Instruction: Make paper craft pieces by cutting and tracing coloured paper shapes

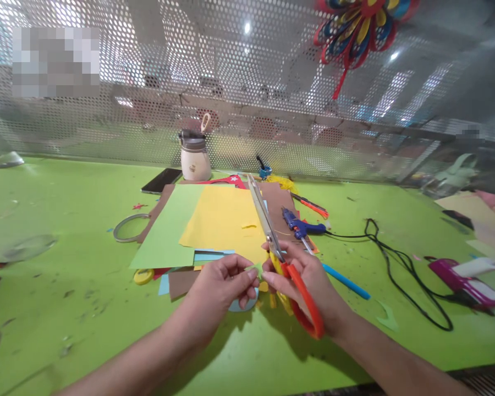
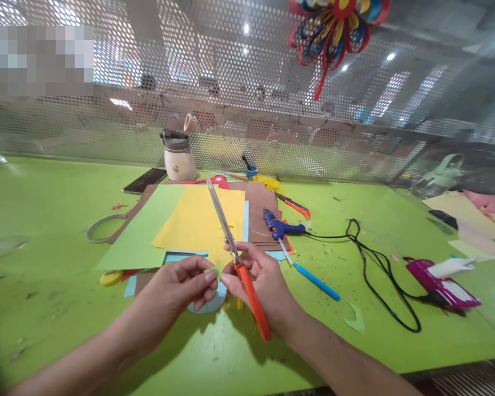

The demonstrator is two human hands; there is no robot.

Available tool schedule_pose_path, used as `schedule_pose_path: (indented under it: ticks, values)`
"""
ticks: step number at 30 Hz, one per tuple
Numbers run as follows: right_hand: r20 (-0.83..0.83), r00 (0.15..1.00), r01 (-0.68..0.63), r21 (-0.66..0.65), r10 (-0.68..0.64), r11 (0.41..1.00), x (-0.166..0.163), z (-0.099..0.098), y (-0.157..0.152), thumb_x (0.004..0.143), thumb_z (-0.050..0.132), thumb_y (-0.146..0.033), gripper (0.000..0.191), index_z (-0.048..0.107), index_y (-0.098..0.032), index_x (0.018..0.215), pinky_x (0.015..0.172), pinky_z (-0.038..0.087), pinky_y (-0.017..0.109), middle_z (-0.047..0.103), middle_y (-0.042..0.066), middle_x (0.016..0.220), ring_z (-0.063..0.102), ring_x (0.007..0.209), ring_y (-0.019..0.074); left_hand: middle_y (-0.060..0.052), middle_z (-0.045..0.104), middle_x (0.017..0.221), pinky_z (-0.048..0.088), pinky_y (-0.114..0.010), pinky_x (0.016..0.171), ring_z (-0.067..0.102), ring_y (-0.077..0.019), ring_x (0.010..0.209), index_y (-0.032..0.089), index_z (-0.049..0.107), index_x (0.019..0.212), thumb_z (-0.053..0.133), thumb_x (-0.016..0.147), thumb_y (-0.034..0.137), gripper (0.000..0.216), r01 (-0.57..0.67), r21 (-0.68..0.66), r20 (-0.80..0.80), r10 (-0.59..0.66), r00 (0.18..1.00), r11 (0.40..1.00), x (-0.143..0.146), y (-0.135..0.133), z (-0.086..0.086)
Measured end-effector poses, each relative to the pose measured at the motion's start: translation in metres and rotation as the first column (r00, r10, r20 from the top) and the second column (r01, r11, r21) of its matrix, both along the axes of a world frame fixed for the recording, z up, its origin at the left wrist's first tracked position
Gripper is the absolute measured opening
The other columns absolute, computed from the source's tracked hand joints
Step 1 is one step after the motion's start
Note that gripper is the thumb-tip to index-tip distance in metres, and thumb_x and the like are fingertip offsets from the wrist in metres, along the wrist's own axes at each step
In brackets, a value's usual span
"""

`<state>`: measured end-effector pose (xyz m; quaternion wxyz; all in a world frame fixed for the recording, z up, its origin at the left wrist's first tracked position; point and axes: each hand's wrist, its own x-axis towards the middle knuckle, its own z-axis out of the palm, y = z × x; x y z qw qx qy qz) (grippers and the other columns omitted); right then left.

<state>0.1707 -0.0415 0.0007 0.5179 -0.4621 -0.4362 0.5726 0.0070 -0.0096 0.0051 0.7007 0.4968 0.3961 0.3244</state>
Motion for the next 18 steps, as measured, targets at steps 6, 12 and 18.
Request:
schedule_pose_path:
  ticks: [6, 12, 18]
  values:
    - [0.068, 0.998, 0.016, -0.010, -0.015, 1.000, -0.0032, -0.0010, -0.0008, 0.062, 0.080, -0.011, 0.052, 0.059, -0.020, 0.109, 0.054, 0.043, 0.018, 0.061, -0.006, 0.071, 0.052, 0.057, 0.0068, 0.003, 0.060, 0.055, 0.034, -0.021, 0.049, 0.046, -0.0076, 0.048, 0.015, 0.057, 0.070, 0.071, 0.074, 0.033, 0.023, -0.011, 0.005, -0.028, 0.011, 1.000, 1.000, 0.0019, -0.0018, 0.0026]
    - [0.049, 0.999, 0.005, 0.011, -0.005, 1.000, -0.0021, -0.0025, -0.0030, 0.062, 0.079, -0.010, 0.051, 0.059, -0.021, 0.108, 0.054, 0.042, 0.019, 0.060, -0.006, 0.071, 0.051, 0.057, 0.0072, 0.002, 0.060, 0.054, 0.034, -0.022, 0.048, 0.046, -0.0080, 0.046, 0.016, 0.058, 0.066, 0.071, 0.073, 0.035, 0.025, -0.013, 0.017, -0.054, 0.014, 0.998, 1.000, 0.0017, -0.0021, 0.0030]
    - [0.033, 0.999, 0.003, 0.017, -0.004, 1.000, -0.0027, -0.0038, -0.0026, 0.063, 0.079, -0.014, 0.051, 0.057, -0.022, 0.109, 0.056, 0.043, 0.021, 0.059, -0.006, 0.072, 0.053, 0.058, 0.0081, 0.002, 0.061, 0.055, 0.033, -0.020, 0.049, 0.046, -0.0071, 0.047, 0.014, 0.059, 0.067, 0.072, 0.074, 0.037, 0.027, 0.006, -0.013, -0.015, -0.006, 1.000, 1.000, 0.0004, -0.0021, 0.0015]
